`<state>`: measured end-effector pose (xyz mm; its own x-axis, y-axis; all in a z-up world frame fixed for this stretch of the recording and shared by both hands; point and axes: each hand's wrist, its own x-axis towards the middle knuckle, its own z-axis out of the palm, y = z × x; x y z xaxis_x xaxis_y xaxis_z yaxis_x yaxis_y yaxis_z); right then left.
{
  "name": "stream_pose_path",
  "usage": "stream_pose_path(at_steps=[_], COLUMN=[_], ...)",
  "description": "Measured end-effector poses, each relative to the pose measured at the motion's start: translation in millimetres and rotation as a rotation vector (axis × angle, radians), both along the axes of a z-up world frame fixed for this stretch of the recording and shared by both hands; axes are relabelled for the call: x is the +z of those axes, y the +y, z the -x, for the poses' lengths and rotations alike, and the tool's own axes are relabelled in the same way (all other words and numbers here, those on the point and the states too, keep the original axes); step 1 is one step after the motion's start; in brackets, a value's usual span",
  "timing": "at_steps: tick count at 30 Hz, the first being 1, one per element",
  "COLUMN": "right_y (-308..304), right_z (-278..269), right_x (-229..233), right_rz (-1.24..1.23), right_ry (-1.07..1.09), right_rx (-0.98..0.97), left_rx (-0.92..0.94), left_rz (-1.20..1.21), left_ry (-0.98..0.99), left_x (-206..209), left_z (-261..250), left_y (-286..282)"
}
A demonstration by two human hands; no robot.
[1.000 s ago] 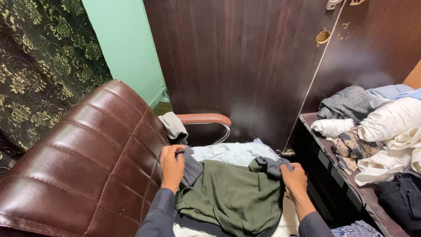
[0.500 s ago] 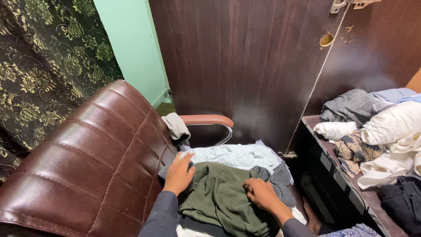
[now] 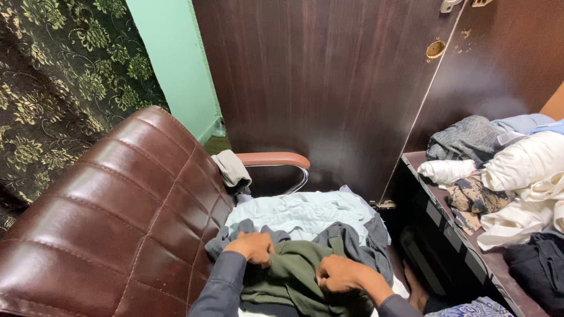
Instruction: The person picks up a white shirt and a dark shirt from a pile on a chair and a shelf, folding and rolling them by hand.
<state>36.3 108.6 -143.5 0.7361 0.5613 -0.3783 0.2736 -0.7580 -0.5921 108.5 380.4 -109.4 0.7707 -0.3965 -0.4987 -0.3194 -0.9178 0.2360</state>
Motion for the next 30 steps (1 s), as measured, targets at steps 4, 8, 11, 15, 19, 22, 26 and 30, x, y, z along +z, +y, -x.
stream_pose_path(at_steps=[4,8,11,15,19,22,26,30], right_y=[-0.1,-3.7,-6.1,7.0,20.7,20.7,4.4,-15.7], right_z=[2.9,-5.4,-10.6,-0.8,8.0,6.4,-10.8,-18.0], right_x=[5.9,-10.3,-15.7,0.9,15.4,2.4,-28.4,-36.0], right_rz=[-0.196,-0.038,0.147,0.192,0.260,0.278,0.158,0.139], right_ry=[-0.386,-0.683,-0.436,-0.307,-0.273,-0.350,-0.338,-0.402], right_rx=[-0.259,-0.122,-0.082,0.041,0.121,0.107,-0.405,-0.487], left_rx=[-0.077,-0.037,-0.013,-0.054,-0.193,-0.107,0.093,0.115], left_rz=[-0.068,-0.153,-0.040,0.630,0.843,0.362,0.051,-0.115], left_ry=[0.197,0.299,-0.220,-0.632,-0.555,-0.515,-0.343,-0.154], left_x=[15.9,14.1,4.8,-17.8,-59.8,-69.0,-42.6,-31.5], left_z=[8.8,19.4,21.0,11.4,5.5,1.0,1.0,-6.0], left_y=[-13.6,-29.6,-35.8,-37.6,-47.0,-49.2,-35.6,-21.3])
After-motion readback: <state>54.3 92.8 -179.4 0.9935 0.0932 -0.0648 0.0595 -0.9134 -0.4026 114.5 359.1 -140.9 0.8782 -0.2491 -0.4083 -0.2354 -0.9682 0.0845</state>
